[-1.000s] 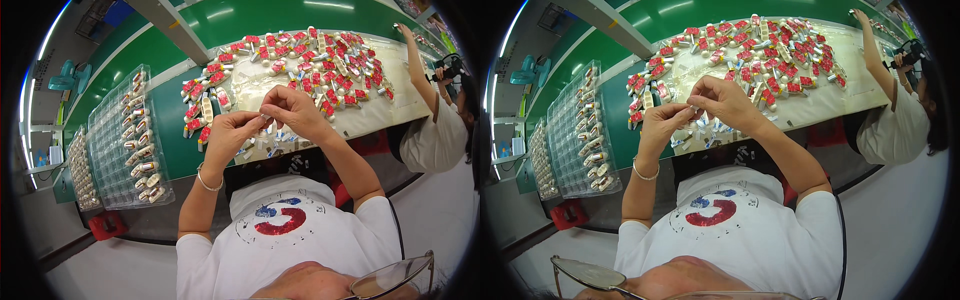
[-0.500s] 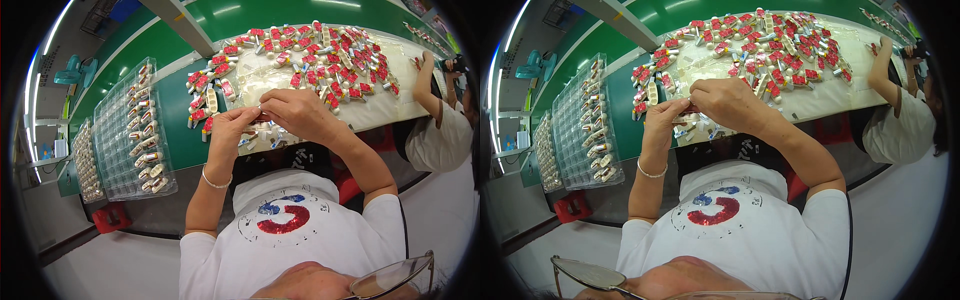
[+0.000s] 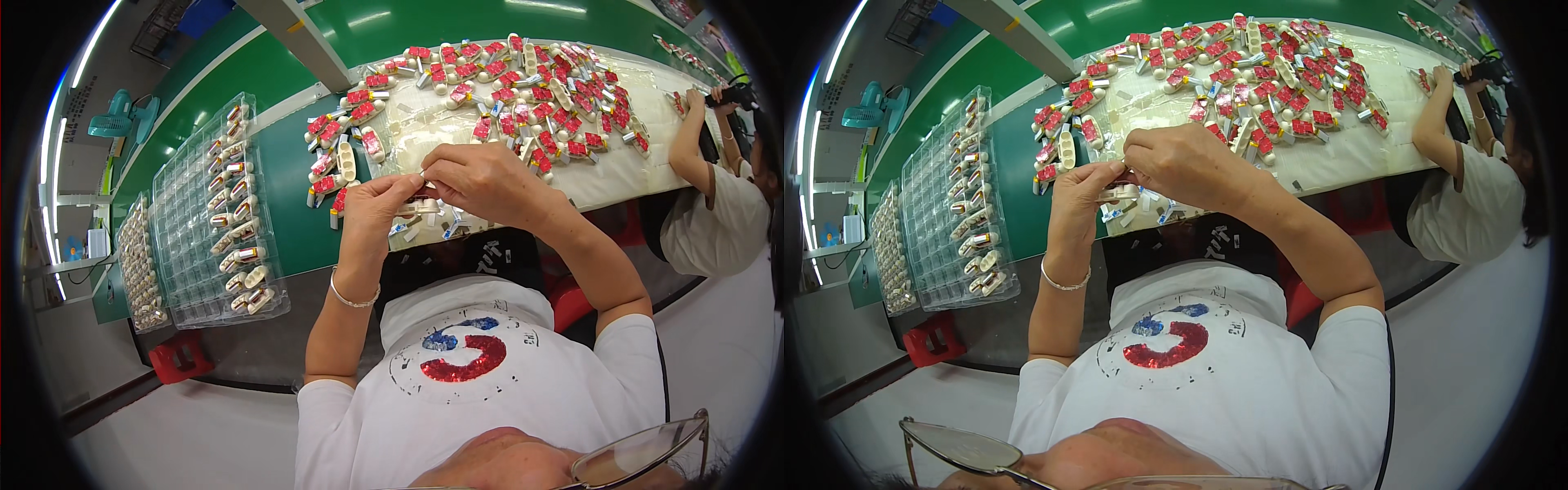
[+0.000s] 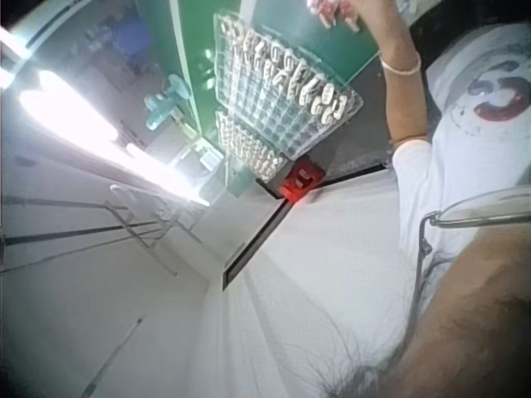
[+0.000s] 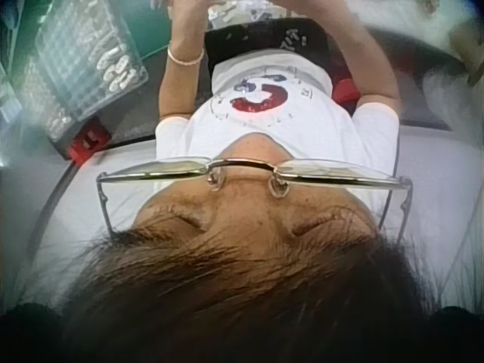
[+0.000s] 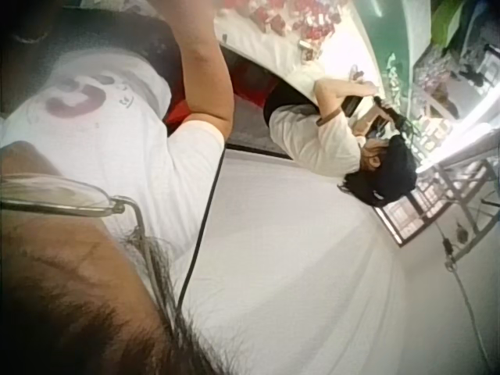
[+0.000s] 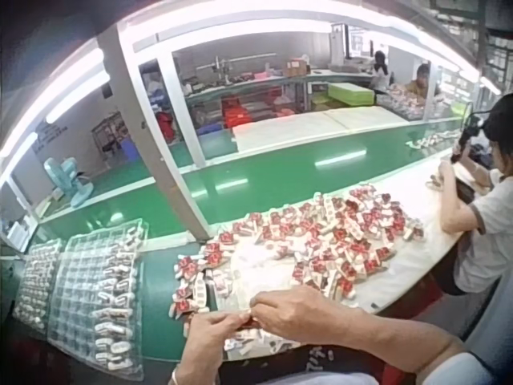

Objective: The person sits at a green workbench and assembles small white candles by hand. They pick up a candle, wrap a red and silver foil label around it, and place the finished unit into a clear plastic tray. The process is repeated continuously throughout the clip.

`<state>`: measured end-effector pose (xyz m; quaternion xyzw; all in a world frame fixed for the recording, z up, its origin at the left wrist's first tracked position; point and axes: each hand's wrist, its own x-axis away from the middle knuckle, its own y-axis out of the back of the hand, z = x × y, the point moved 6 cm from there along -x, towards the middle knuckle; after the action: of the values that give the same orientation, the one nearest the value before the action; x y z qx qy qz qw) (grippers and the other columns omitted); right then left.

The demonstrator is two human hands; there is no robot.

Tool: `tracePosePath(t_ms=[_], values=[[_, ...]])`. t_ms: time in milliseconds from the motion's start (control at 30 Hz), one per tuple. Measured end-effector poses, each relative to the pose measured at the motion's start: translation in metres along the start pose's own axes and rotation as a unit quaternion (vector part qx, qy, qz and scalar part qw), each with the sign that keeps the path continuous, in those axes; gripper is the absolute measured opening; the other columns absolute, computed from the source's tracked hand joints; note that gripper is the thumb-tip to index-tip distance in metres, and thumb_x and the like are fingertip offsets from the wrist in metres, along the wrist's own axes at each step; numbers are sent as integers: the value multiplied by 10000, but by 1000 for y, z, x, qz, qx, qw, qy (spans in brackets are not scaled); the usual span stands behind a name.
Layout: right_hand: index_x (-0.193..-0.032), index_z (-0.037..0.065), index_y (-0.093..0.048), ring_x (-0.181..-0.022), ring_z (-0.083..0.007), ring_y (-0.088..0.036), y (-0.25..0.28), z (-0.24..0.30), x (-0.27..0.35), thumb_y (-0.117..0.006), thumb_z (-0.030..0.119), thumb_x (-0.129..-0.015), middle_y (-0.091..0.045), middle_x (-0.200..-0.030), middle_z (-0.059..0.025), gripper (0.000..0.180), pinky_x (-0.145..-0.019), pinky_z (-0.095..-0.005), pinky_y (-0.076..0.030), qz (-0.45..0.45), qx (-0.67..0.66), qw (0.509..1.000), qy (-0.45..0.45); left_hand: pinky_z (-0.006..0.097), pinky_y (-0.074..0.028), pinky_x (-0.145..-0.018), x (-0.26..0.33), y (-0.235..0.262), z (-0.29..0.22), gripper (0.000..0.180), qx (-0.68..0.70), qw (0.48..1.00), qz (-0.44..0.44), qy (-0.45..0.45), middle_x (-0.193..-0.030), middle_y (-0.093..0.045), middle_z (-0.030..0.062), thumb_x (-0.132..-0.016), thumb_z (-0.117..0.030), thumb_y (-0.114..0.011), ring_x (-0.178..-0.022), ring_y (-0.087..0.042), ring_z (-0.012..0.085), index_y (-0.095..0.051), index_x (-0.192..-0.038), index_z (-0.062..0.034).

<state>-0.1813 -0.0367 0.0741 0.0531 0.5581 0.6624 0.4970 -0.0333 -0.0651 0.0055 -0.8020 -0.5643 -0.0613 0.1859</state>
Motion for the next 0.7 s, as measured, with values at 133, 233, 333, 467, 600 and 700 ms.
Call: tracePosePath(t_ms=[133,233,333,467,600,700], values=[[-849,30,-629,-716,-197,-662,0,-1,1,-696,68,-784,-664,-952,-32,101,-586,-307,-544,-14,1,1000,3,249,-552,-669,0,0,0,203,5,1000,-4,-1,-874,-722,135,-886,-113,-680,-746,-697,154,-704,-964,72],[-846,34,-627,-706,-195,-661,0,-2,1,-693,62,-781,-666,-957,-32,96,-576,-310,-541,-24,-14,1000,6,252,-551,-675,1,-2,0,199,16,1000,-4,0,-873,-721,135,-888,-110,-676,-745,-696,154,-704,-963,72],[-837,36,-625,-704,-198,-662,0,-2,2,-694,64,-779,-668,-944,-34,95,-573,-312,-539,-36,-25,999,6,251,-549,-673,1,-1,0,197,22,1000,-4,2,-872,-721,135,-890,-109,-673,-742,-695,153,-704,-962,72],[-825,35,-624,-703,-204,-660,-1,-5,0,-695,52,-767,-669,-921,-34,93,-580,-307,-537,-36,-1,999,11,254,-545,-695,-1,0,3,193,18,1000,-5,12,-880,-722,134,-891,-109,-672,-753,-694,155,-706,-964,67],[-809,16,-602,-701,-210,-652,-1,-11,-1,-666,22,-782,-645,-865,-55,69,-613,-294,-531,-53,-73,996,-23,260,-535,-736,1,-1,-1,195,-18,1000,-2,-18,-867,-725,136,-894,-117,-670,-772,-692,157,-707,-965,61],[-848,-2,-613,-742,-155,-660,2,-33,5,-633,5,-819,-649,-868,-62,36,-674,-268,-537,-127,-297,935,-145,264,-533,-749,3,-1,-7,197,-31,999,8,-38,-858,-727,150,-898,-120,-663,-777,-693,161,-704,-968,60]])
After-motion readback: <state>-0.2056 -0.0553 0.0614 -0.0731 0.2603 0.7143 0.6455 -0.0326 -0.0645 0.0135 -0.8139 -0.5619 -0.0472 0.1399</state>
